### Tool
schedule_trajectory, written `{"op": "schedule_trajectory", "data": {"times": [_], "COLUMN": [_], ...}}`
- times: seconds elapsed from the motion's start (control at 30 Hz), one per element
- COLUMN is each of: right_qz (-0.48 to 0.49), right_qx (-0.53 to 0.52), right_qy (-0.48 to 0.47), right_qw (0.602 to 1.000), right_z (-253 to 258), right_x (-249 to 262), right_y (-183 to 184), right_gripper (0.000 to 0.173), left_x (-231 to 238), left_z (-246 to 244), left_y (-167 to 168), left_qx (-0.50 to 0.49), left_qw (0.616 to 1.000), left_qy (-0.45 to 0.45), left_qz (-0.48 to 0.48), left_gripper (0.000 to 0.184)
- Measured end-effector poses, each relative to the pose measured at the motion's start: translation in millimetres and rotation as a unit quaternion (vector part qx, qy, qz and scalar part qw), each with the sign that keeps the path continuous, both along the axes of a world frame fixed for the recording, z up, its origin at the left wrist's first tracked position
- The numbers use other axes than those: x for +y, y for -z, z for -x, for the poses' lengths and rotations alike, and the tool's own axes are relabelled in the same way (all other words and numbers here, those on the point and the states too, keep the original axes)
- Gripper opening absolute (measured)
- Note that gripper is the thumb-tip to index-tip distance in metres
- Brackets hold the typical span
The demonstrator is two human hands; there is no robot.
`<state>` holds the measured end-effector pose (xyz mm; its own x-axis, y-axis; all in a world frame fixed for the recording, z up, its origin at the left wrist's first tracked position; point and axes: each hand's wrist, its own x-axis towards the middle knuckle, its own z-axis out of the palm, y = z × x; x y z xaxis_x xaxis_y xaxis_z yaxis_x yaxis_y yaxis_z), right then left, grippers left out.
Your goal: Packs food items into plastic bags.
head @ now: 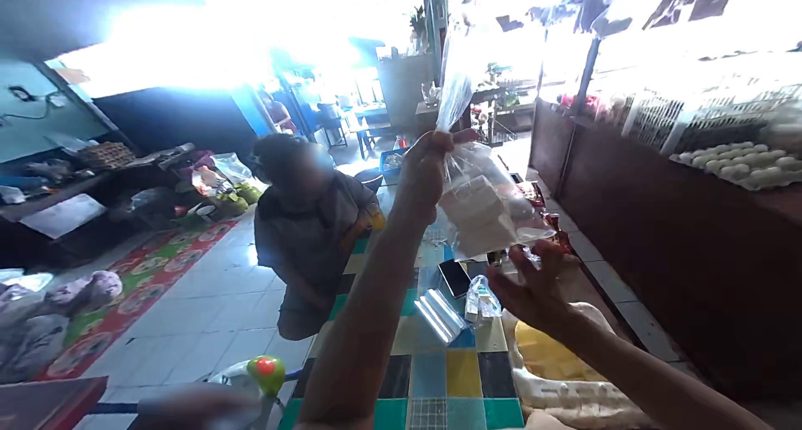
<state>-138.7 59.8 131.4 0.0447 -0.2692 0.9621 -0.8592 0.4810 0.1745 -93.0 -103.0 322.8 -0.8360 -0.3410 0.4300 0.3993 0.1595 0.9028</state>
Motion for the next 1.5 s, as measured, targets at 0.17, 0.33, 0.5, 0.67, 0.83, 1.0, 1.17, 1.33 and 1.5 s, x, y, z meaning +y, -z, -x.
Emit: {"op": "schedule_trajectory", "data": {"times": [0.17,0.33,0.5,0.67,0.83,1.0,1.17,1.33,1.5], "right_qz": [0.159,0.325,0.297,0.199,0.319,0.209,0.263,0.294,0.16], "right_qx": [-0.045,-0.357,-0.716,-0.646,-0.655,-0.623,-0.46,-0.698,-0.459], "right_qy": [-0.06,-0.321,-0.536,-0.369,-0.484,-0.348,-0.383,-0.449,-0.225], "right_qw": [0.984,0.815,0.336,0.638,0.485,0.668,0.757,0.474,0.845], "right_z": [39,8,-20,-41,-33,-27,-36,-31,18], "right_x": [-13,2,13,-3,1,-6,-27,-5,25], "right_y": [8,-1,-13,17,1,9,19,-7,-35], "right_gripper": [0.055,0.075,0.031,0.091,0.035,0.092,0.112,0.049,0.037], "left_x": [23,6,7,30,13,12,23,4,-16], "left_z": [-12,-13,-1,-3,-15,-17,-26,-35,-29], "left_y": [-4,-3,7,9,2,-9,-4,-4,9], "left_qx": [-0.074,-0.077,0.002,0.029,-0.042,-0.019,-0.09,-0.085,0.004], "left_qw": [0.985,0.98,0.974,0.995,0.983,0.99,0.995,0.985,0.982], "left_qy": [0.063,0.182,0.206,0.1,0.13,0.079,0.029,0.109,0.125], "left_qz": [-0.139,0.02,0.097,0.011,0.119,0.118,0.027,0.104,0.144], "left_gripper": [0.018,0.029,0.029,0.028,0.031,0.027,0.026,0.028,0.029]}}
